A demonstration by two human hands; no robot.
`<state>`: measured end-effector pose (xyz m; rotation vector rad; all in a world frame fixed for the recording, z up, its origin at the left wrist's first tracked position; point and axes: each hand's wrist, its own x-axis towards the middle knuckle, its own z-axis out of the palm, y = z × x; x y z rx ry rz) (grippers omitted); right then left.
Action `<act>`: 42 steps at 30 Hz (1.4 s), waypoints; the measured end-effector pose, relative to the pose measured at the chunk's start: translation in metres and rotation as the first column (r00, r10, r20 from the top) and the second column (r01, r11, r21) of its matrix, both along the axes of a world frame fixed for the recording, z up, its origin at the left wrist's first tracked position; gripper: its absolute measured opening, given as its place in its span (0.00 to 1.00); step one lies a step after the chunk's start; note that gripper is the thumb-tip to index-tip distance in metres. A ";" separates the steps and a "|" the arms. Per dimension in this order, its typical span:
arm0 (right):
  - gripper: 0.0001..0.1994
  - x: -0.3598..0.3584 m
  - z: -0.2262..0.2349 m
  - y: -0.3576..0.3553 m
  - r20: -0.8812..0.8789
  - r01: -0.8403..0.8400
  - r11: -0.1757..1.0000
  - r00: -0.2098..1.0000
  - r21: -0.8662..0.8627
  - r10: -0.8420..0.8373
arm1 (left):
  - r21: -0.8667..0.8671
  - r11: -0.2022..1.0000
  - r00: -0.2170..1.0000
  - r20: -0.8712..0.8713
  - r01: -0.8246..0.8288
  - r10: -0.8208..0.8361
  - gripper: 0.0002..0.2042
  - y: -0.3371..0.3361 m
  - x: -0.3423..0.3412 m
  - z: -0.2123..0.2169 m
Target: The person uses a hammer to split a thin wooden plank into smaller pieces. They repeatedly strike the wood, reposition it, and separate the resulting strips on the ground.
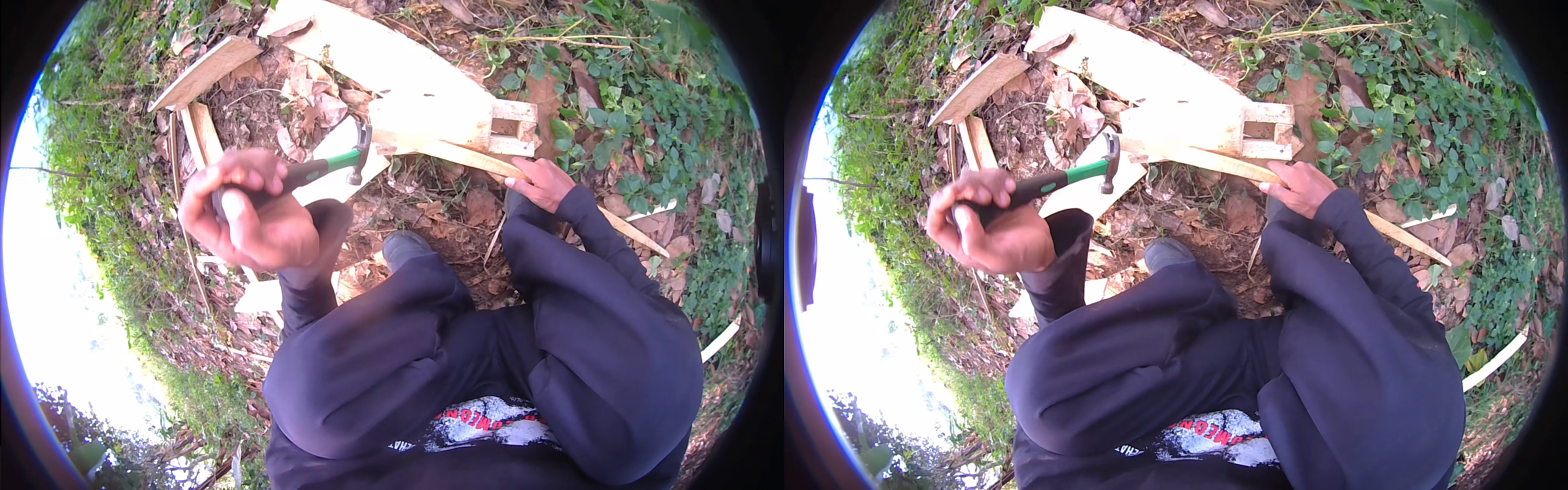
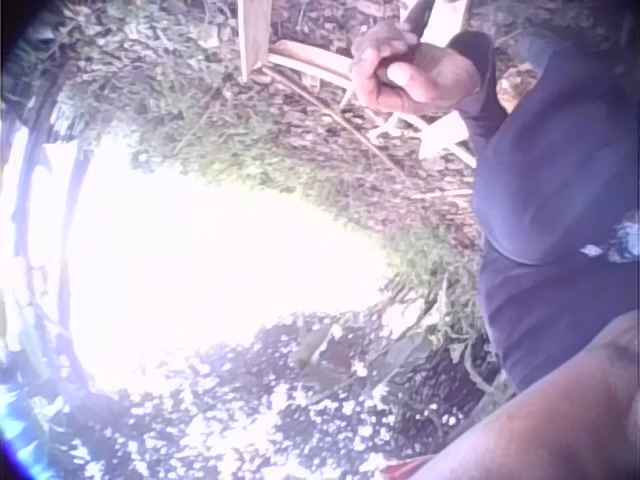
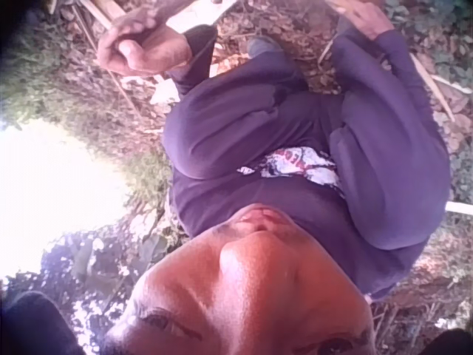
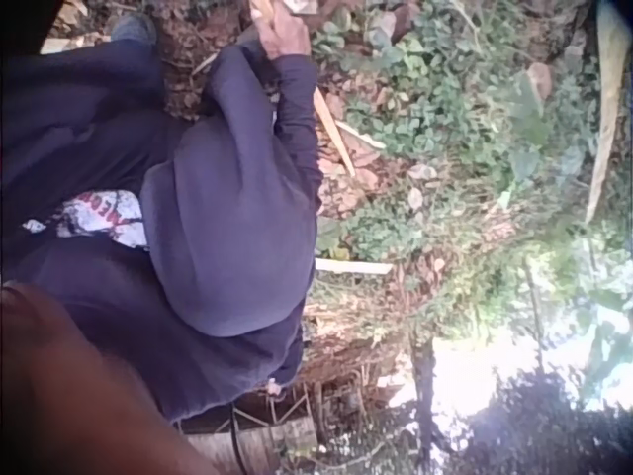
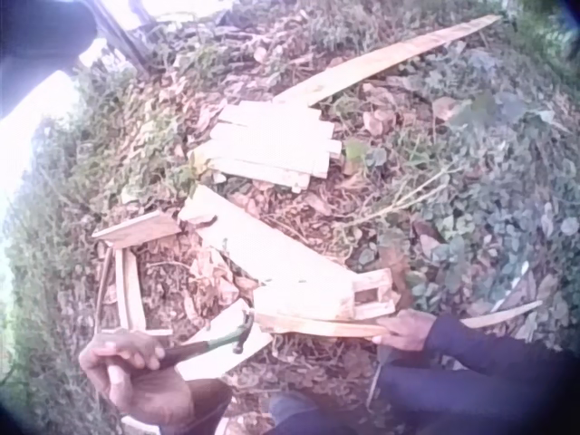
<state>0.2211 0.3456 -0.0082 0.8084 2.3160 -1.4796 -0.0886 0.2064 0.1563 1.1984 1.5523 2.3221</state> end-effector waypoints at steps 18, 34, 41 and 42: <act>0.22 -0.014 0.008 -0.003 0.077 -0.019 0.998 0.997 0.055 0.015 | -0.996 -0.033 0.984 -0.085 -0.081 0.157 0.12 -0.182 0.030 -0.015; 0.29 -0.009 -0.021 -0.018 0.041 -0.016 0.966 0.999 0.258 0.005 | -0.986 -0.165 1.000 -0.002 0.000 0.010 0.18 -0.190 0.057 -0.140; 0.26 -0.010 -0.019 -0.016 0.069 -0.082 0.947 0.996 0.309 0.063 | -0.998 -0.050 0.997 -0.043 -0.046 -0.056 0.20 -0.198 0.055 -0.206; 0.26 -0.008 -0.016 -0.020 0.053 -0.049 0.947 0.998 0.318 0.034 | -0.998 -0.055 0.998 -0.011 -0.015 -0.064 0.20 -0.198 0.055 -0.206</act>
